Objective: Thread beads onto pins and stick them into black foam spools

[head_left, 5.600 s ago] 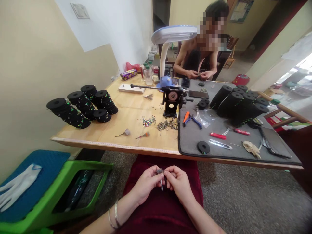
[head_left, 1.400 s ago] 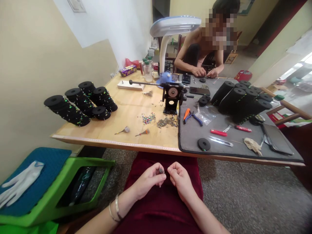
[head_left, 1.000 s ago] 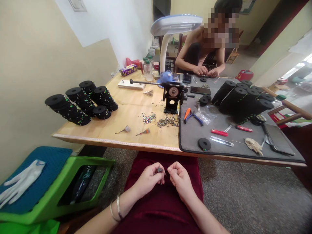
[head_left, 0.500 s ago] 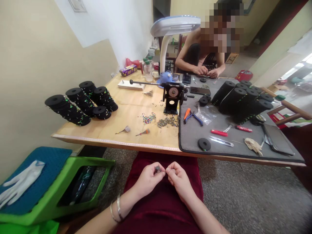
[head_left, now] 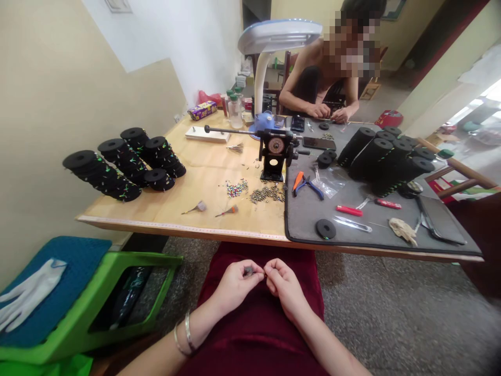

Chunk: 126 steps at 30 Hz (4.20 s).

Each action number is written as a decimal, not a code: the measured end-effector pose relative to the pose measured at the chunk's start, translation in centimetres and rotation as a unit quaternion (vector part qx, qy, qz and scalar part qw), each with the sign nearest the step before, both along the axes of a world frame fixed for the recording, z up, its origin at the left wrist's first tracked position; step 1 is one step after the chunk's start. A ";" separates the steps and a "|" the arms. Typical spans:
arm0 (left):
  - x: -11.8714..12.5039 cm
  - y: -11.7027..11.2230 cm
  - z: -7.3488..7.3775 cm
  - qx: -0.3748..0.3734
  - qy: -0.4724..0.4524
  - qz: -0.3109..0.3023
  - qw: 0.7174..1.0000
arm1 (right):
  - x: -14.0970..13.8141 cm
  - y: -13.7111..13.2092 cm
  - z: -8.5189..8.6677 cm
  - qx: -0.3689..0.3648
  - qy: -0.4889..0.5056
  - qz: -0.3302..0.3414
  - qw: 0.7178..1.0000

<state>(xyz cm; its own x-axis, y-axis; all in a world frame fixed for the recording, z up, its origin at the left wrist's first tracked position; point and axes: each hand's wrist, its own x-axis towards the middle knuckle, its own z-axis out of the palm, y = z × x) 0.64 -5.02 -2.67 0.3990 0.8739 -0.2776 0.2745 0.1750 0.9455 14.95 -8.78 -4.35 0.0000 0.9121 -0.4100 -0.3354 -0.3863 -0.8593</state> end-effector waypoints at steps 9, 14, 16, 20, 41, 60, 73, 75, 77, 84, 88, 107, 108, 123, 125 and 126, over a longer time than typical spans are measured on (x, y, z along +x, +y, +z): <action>-0.2 0.1 0.0 0.022 0.021 -0.016 0.999 | -0.2 0.1 0.1 -0.027 0.030 0.006 0.999; -0.2 0.2 0.3 -0.030 -0.010 0.023 0.999 | -0.1 0.1 0.2 -0.037 0.014 0.025 0.999; -0.2 0.2 0.6 -0.059 -0.033 0.031 0.997 | 0.0 0.1 0.0 -0.029 -0.024 0.040 0.998; -0.2 0.3 0.6 -0.057 -0.039 0.033 0.997 | 0.0 0.0 -0.3 -0.010 -0.070 0.049 0.996; -1.1 1.0 -0.2 -0.048 -0.119 0.092 0.987 | -0.1 0.0 0.0 -0.008 0.001 0.032 0.999; -1.8 2.0 -0.3 -0.064 -0.146 0.127 0.979 | 0.2 -0.2 -0.2 0.004 -0.053 -0.004 0.999; -0.5 1.3 1.0 -0.070 -0.056 0.030 0.996 | -0.1 -0.1 0.2 0.027 -0.066 0.022 0.997; -0.3 1.5 1.1 -0.055 -0.055 0.026 0.997 | -0.1 -0.1 0.3 0.023 -0.060 0.033 0.997; -0.2 1.7 1.2 -0.051 -0.058 0.024 0.997 | -0.1 -0.1 0.5 0.022 -0.048 0.039 0.998; -0.7 1.5 1.8 -0.032 -0.048 0.037 0.998 | 0.3 0.2 0.6 0.032 -0.041 0.068 0.996; -0.8 1.4 2.2 -0.015 -0.036 0.033 0.999 | 1.5 0.3 1.1 0.034 -0.095 0.107 0.989; 0.6 1.8 4.6 0.156 0.016 -0.006 0.988 | 2.2 2.4 4.6 0.108 -0.120 0.106 0.981; 0.7 1.8 4.6 0.155 0.012 -0.003 0.988 | 2.3 2.3 4.7 0.111 -0.136 0.103 0.979; 0.1 7.7 5.1 0.335 0.329 0.003 0.883 | 2.5 1.1 1.4 0.059 0.033 -0.076 0.995; 0.7 8.4 4.9 0.353 0.357 -0.006 0.865 | 2.4 1.1 1.5 0.049 0.033 -0.082 0.995; 1.1 8.7 4.7 0.362 0.367 -0.010 0.857 | 2.3 1.1 1.6 0.044 0.028 -0.082 0.995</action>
